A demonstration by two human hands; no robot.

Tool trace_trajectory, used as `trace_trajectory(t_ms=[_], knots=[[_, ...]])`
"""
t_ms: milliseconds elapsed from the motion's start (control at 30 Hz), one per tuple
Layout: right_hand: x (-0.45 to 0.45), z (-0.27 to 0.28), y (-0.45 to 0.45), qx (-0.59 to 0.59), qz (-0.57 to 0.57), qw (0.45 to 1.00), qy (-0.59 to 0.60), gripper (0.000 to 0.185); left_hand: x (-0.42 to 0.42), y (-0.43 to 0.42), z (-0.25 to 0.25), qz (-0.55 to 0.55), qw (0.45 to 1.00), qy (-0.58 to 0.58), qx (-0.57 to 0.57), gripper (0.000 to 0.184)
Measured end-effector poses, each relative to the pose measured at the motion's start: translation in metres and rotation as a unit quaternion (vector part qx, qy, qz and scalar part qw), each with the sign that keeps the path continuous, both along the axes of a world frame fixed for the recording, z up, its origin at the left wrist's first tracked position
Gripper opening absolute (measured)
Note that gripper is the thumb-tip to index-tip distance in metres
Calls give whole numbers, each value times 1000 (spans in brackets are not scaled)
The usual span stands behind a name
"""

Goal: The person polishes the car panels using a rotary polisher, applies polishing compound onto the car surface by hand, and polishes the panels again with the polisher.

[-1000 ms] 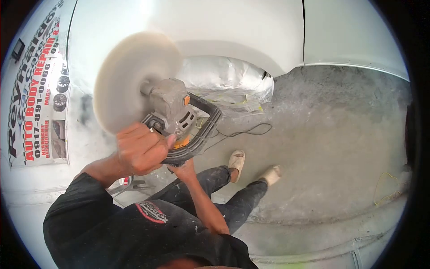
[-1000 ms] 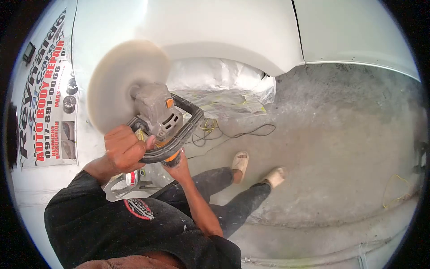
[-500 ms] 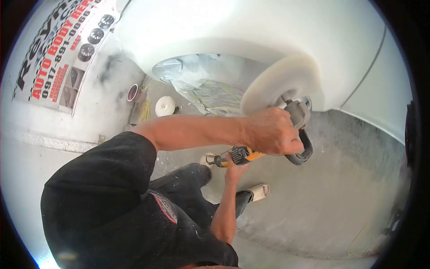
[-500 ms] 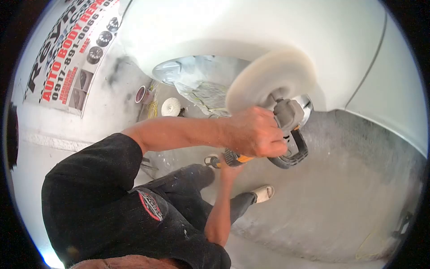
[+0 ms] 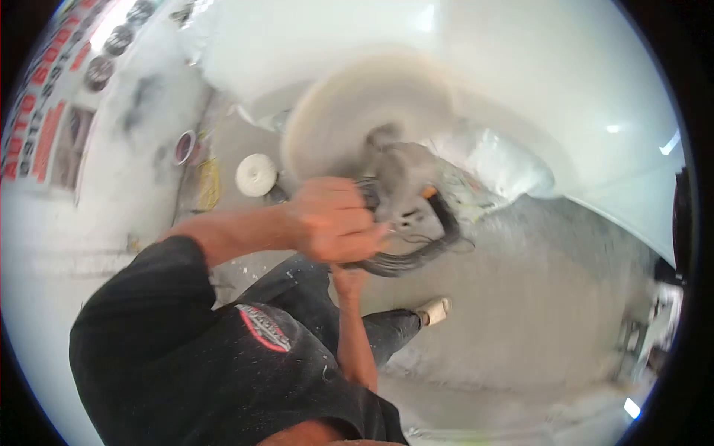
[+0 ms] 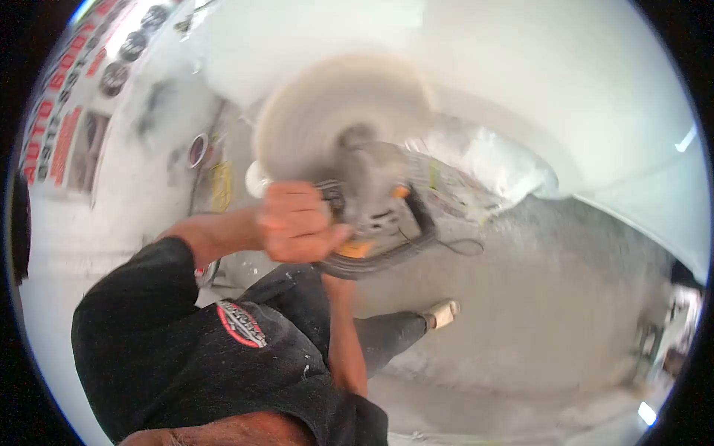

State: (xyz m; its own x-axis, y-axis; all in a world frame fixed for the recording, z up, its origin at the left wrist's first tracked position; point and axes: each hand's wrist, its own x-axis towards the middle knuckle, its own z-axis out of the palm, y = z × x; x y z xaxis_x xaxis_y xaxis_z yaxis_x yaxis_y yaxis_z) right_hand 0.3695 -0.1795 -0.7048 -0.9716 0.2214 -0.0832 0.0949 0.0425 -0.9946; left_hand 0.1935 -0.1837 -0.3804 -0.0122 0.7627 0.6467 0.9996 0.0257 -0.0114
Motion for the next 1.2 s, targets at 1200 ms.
trace_trajectory(t_ms=[1200], knots=[[16,144,129,-152,-252,954,-64,70,3,147,36,-65,995,-76,0,22]])
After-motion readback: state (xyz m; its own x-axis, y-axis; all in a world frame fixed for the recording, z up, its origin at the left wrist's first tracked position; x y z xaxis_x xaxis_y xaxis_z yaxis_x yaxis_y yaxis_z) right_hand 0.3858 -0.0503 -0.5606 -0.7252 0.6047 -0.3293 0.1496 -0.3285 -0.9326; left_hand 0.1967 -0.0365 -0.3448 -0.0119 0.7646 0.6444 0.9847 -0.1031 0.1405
